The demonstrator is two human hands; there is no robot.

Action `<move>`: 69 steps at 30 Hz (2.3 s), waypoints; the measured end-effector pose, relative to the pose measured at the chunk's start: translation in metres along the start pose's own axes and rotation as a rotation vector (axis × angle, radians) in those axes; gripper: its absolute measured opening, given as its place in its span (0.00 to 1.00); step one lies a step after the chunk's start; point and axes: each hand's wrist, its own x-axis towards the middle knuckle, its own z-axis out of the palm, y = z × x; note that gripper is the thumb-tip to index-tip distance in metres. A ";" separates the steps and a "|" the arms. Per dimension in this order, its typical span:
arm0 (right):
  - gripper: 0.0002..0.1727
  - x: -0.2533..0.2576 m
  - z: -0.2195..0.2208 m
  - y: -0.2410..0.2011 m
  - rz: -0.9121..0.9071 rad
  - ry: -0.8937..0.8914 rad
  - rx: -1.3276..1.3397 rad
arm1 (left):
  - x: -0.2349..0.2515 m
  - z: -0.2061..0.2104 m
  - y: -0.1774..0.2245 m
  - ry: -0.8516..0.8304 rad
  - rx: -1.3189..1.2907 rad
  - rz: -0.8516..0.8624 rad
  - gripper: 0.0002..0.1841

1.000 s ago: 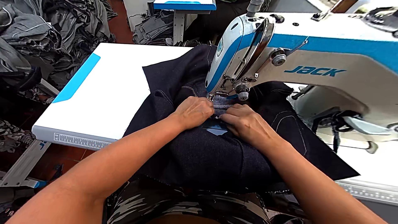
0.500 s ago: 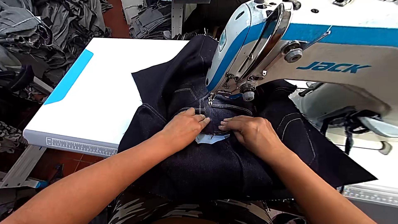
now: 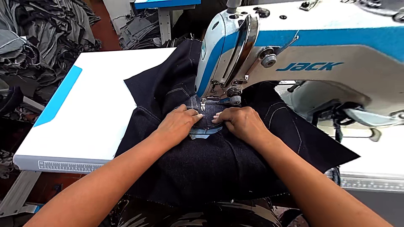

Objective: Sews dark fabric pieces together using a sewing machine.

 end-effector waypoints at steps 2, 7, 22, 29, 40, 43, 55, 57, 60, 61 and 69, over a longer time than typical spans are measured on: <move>0.16 0.003 0.002 0.003 -0.006 0.009 -0.003 | 0.003 -0.001 -0.004 -0.004 -0.008 -0.002 0.26; 0.17 0.008 0.003 0.005 0.029 0.015 -0.002 | 0.012 -0.004 -0.011 -0.025 -0.029 -0.013 0.26; 0.15 0.021 0.009 0.022 0.099 0.029 -0.032 | 0.035 -0.011 -0.026 -0.114 0.043 -0.041 0.27; 0.09 0.038 0.005 0.027 0.214 -0.007 -0.092 | 0.048 -0.016 -0.035 -0.098 0.070 -0.046 0.19; 0.16 0.034 0.012 0.037 0.103 0.158 -0.041 | 0.052 -0.009 -0.053 0.029 0.010 0.055 0.11; 0.17 0.032 0.012 0.038 0.126 0.144 -0.048 | 0.053 -0.006 -0.053 0.030 0.022 0.057 0.12; 0.18 0.040 0.006 0.033 0.229 0.005 -0.148 | 0.054 -0.012 -0.051 -0.021 -0.030 -0.007 0.17; 0.18 0.044 0.003 0.023 0.250 -0.035 -0.174 | 0.053 -0.015 -0.049 -0.034 -0.052 -0.026 0.17; 0.17 0.050 -0.002 0.000 0.283 -0.048 -0.228 | 0.051 -0.017 -0.047 -0.034 -0.069 -0.038 0.16; 0.18 0.048 0.000 0.009 0.205 -0.020 -0.250 | 0.051 -0.017 -0.047 -0.026 -0.066 -0.035 0.16; 0.18 0.033 -0.019 0.020 -0.283 -0.269 -0.058 | 0.033 -0.018 -0.032 0.003 -0.003 0.184 0.11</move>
